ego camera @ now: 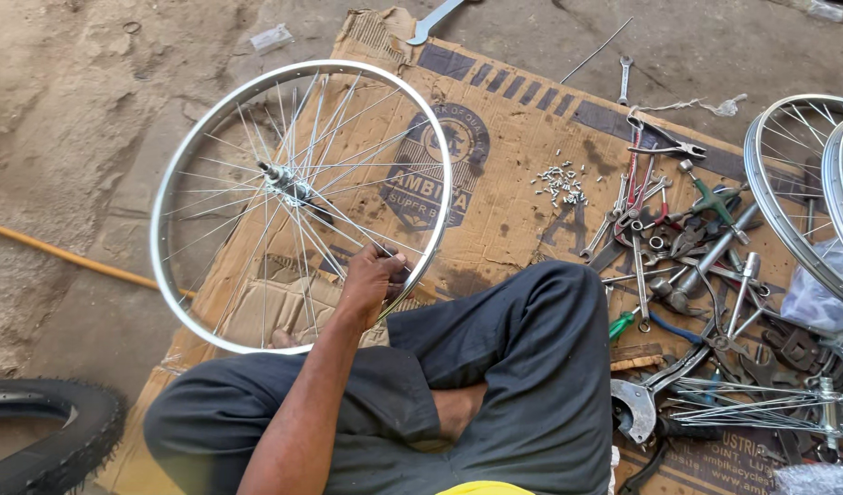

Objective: The person sits on the floor and assembles a bicycle wheel by inserting spokes into the hub and rim. They use their hands to thread the spokes and secure them with nipples, working systematically around the wheel.

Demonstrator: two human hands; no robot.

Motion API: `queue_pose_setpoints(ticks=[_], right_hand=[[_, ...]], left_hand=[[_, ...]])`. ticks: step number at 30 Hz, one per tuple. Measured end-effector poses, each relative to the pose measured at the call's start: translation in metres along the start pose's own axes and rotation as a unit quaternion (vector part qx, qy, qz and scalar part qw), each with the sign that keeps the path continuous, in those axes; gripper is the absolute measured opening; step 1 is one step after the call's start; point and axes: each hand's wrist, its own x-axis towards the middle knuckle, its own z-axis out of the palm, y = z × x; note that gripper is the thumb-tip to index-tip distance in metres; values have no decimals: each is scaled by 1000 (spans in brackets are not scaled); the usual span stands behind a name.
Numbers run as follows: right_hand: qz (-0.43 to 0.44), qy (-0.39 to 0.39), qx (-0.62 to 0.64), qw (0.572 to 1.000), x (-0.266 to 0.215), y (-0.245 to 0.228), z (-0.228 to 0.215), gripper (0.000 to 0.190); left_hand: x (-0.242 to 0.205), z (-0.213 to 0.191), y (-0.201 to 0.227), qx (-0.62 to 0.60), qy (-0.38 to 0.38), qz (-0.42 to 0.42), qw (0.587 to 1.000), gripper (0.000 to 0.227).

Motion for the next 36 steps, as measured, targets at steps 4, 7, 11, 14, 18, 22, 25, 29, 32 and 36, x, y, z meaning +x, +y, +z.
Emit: queue_pose_setpoints(ticks=[4,7,11,14,18,22,25,29,32,36], right_hand=[[20,8,2,1000,-10,-7,-7,22],[25,12,2,1000,-17,-16,-10,22],[32,26,-16,999,-13,18,-25,24],[-11,86,-69,994,-6,5,-31,25],[-100,-61,467,877,-47,-152,-1,35],[-99,-317,733,594,-106,-315,36,21],[-45,-327,730,598,-131,-354,50,16],[-13,-270,689,672,-142,-344,80,16],[-43,-221,689,689,-147,-343,98,13],[-100,-184,686,697,-154,-349,96,15]], left_hand=[[-5,-1,3,6,-1,0,1000,13],[-10,1,6,19,6,-8,1000,13],[-9,4,12,42,12,-32,999,13],[-9,3,11,65,9,-6,998,14],[-3,-4,8,35,-8,-20,999,14],[-3,-10,5,8,-22,-26,999,16],[2,-10,4,-10,-14,-9,1000,18],[11,-7,-3,-17,-28,4,999,20],[18,-3,-6,5,-5,21,1000,25],[18,-1,-5,-3,-5,15,1000,23]])
